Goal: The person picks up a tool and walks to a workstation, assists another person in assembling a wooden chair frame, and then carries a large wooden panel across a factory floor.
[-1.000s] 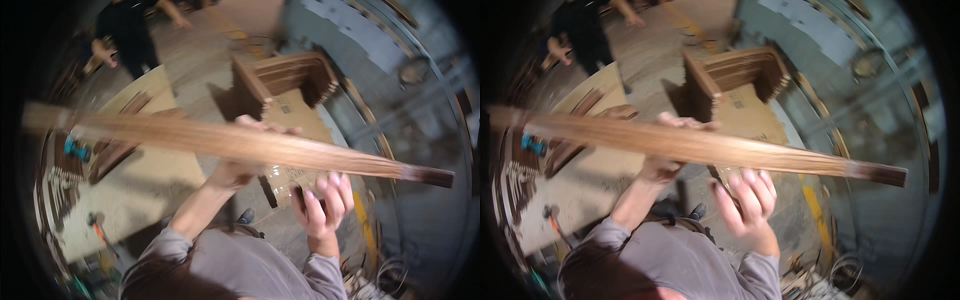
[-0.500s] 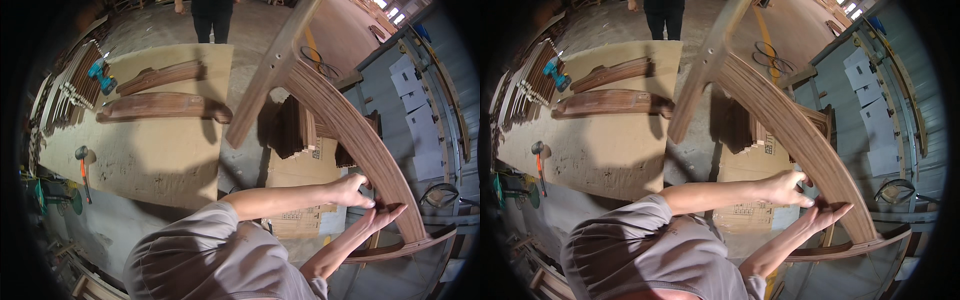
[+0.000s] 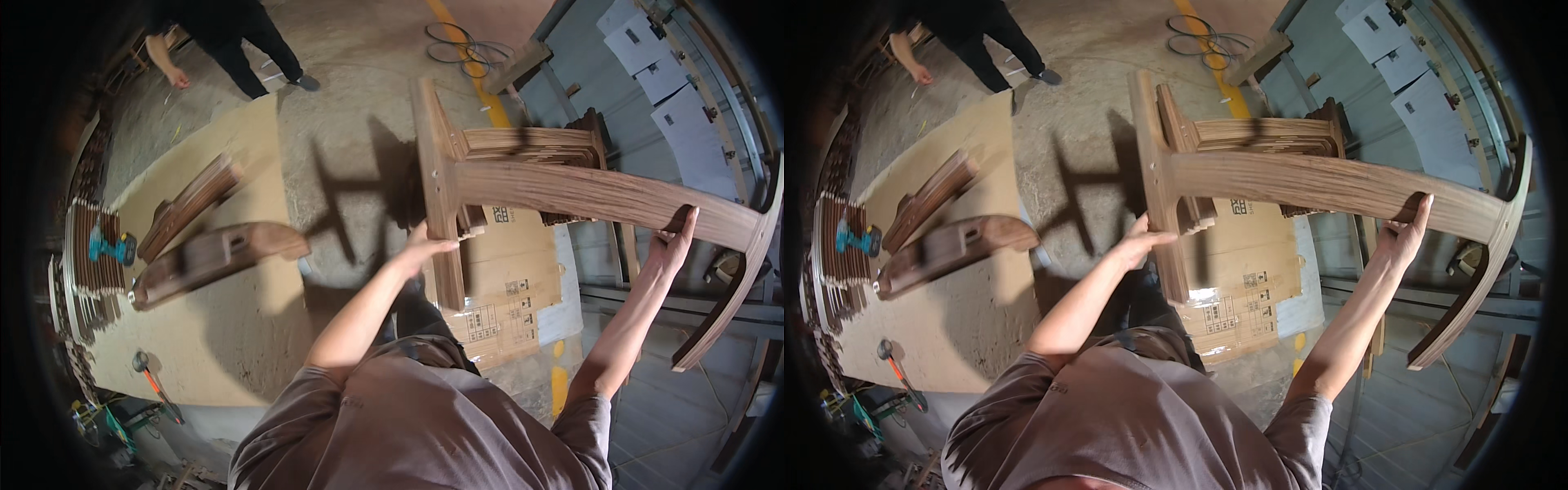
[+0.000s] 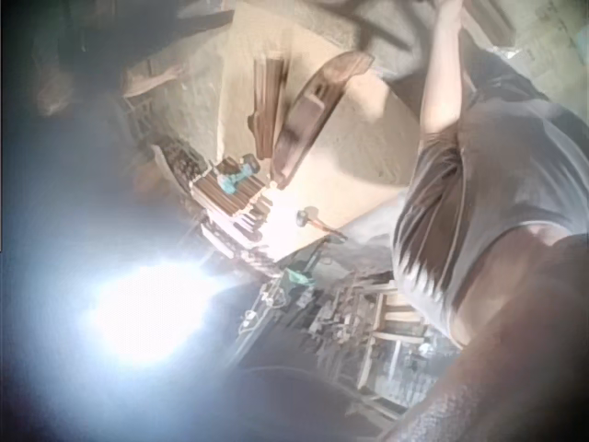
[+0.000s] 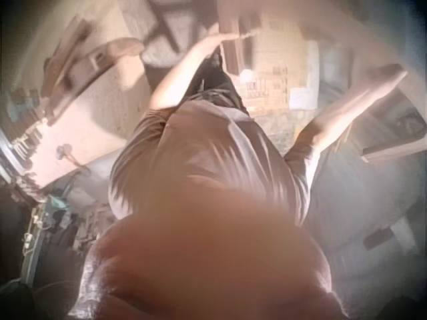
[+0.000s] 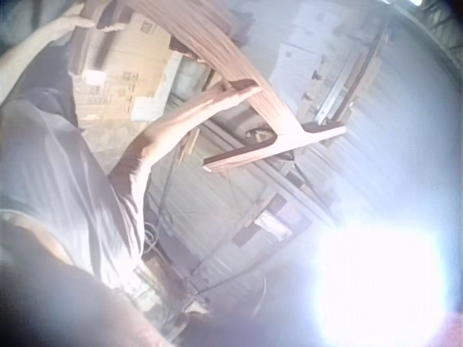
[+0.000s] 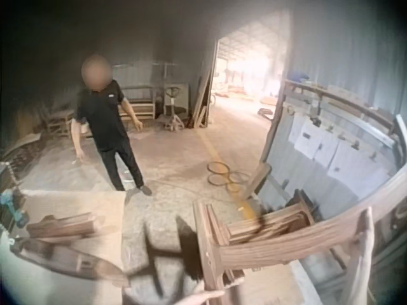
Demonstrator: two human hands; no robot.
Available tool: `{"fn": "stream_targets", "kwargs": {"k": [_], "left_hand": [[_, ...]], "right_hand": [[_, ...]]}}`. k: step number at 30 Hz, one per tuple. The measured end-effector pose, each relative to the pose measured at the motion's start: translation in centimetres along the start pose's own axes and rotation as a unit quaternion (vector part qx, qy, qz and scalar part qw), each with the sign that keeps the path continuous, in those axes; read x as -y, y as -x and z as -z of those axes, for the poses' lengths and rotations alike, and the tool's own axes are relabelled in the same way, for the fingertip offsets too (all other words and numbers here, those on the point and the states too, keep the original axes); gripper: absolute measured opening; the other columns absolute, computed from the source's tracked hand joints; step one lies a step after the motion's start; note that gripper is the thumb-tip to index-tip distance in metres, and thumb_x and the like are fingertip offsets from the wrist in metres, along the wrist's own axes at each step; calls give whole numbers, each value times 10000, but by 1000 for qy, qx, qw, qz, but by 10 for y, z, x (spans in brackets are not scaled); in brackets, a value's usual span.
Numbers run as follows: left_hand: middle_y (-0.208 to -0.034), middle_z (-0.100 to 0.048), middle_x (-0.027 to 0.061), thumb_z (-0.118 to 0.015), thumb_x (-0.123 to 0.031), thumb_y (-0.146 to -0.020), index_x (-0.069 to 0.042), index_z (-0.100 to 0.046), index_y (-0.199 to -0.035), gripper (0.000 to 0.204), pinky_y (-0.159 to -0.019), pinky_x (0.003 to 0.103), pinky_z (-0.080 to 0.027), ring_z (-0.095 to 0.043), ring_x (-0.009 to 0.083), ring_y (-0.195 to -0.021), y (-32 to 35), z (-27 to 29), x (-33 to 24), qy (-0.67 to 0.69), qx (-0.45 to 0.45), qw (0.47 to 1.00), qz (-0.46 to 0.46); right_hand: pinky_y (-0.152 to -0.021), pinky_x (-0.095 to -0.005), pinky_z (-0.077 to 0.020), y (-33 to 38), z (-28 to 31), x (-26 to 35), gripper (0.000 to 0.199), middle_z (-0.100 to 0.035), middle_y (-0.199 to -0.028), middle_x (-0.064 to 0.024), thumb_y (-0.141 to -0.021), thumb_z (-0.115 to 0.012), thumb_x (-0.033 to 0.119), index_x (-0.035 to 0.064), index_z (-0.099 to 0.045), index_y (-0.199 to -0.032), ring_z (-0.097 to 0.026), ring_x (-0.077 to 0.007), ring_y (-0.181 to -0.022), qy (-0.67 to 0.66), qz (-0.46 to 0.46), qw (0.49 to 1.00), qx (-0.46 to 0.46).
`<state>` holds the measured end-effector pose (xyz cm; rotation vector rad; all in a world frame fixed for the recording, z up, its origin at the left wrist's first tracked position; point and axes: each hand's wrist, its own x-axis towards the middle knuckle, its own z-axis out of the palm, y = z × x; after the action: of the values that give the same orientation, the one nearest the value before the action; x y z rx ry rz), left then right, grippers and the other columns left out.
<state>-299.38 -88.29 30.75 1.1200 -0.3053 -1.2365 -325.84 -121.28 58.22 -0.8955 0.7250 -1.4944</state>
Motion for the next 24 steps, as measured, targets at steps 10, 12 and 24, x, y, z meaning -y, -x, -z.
{"fn": "stream_targets", "kwargs": {"k": [10,12,24], "left_hand": [[-1137,-595,75,-791,-8,-750,-42,-431,-1282,643,-891,329,-498,-598,179,-1011,-113,-40,13,48,-169,984,14],[-1089,-605,78,-792,30,-733,-30,-442,-1231,612,-841,315,-517,-615,159,-942,-134,-32,17,31,-250,968,0],[-1217,-557,190,-858,-195,-671,54,-407,-1325,833,-957,368,-451,-560,276,-1111,-311,5,10,-187,-321,924,95]], "right_hand": [[-407,-278,-394,-118,-27,-230,273,-659,-839,-74,-797,-781,53,4,-635,-1023,-593,-160,-598,225,-165,959,-58],[-389,-282,-374,-139,-22,-280,265,-655,-816,-72,-789,-777,22,7,-631,-1009,-591,-166,-586,216,-217,948,-87],[-824,-452,-541,-280,8,-487,515,-584,-1141,-169,-799,-795,85,-69,-520,-1207,-597,-294,-1042,221,-356,894,-161]]}}
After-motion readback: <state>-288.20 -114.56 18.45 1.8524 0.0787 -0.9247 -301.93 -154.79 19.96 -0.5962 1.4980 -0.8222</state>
